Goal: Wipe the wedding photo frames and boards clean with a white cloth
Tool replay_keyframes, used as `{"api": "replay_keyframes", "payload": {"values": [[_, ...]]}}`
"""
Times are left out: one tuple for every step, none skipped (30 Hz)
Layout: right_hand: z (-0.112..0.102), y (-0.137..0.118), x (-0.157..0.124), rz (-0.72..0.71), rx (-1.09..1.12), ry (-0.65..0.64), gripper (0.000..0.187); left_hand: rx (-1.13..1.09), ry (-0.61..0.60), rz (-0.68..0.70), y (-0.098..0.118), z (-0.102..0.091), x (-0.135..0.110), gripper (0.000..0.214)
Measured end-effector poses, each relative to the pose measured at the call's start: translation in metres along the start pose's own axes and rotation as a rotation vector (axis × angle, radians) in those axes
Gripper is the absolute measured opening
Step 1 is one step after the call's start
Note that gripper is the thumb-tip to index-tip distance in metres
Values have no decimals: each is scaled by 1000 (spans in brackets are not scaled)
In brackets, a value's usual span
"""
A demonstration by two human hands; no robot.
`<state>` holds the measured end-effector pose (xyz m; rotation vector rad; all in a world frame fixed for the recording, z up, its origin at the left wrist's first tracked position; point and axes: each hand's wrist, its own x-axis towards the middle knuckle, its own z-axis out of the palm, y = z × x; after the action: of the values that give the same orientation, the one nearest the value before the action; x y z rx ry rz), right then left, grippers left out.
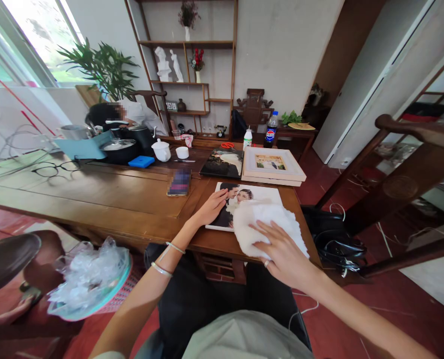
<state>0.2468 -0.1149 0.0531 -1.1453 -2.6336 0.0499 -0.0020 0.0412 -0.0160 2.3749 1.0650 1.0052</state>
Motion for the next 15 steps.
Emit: {"api": "replay_keyframes", "payload": {"values": [[-1,-2,0,-15,9,-10,40,-2,-4,4,0,0,0,46],[-2,1,2,-25,13,-13,40,-5,-9,7,-1,-1,0,47],[-2,8,8,-30,11,-8,40,-9,-14,8,-1,-1,0,47],[-2,20,15,-37,3,-1,40,-15,-16,8,-2,-1,0,47],[-2,35,25,-38,-13,9,39,-23,-17,9,-2,-2,0,46],[0,51,35,-34,-36,24,36,-32,-15,9,-2,-2,0,46],[1,68,46,-35,-59,29,33,-40,-12,9,-3,-3,0,46],[4,84,57,5,-90,57,30,-45,-10,10,-3,-3,0,46],[6,98,66,55,-126,95,30,-46,-9,9,-3,-3,0,46],[9,109,74,96,-157,122,31,-44,-9,8,-3,-3,1,47],[11,117,79,131,-183,143,32,-40,-8,5,-4,-3,1,47],[13,120,81,149,-200,153,32,-36,-7,3,-4,-2,1,48],[15,120,80,152,-207,152,32,-33,-6,2,-4,-2,1,48],[16,116,77,143,-205,145,32,-30,-3,0,-4,-2,1,48],[17,108,71,128,-196,136,33,-29,1,-1,-4,-1,1,48]]}}
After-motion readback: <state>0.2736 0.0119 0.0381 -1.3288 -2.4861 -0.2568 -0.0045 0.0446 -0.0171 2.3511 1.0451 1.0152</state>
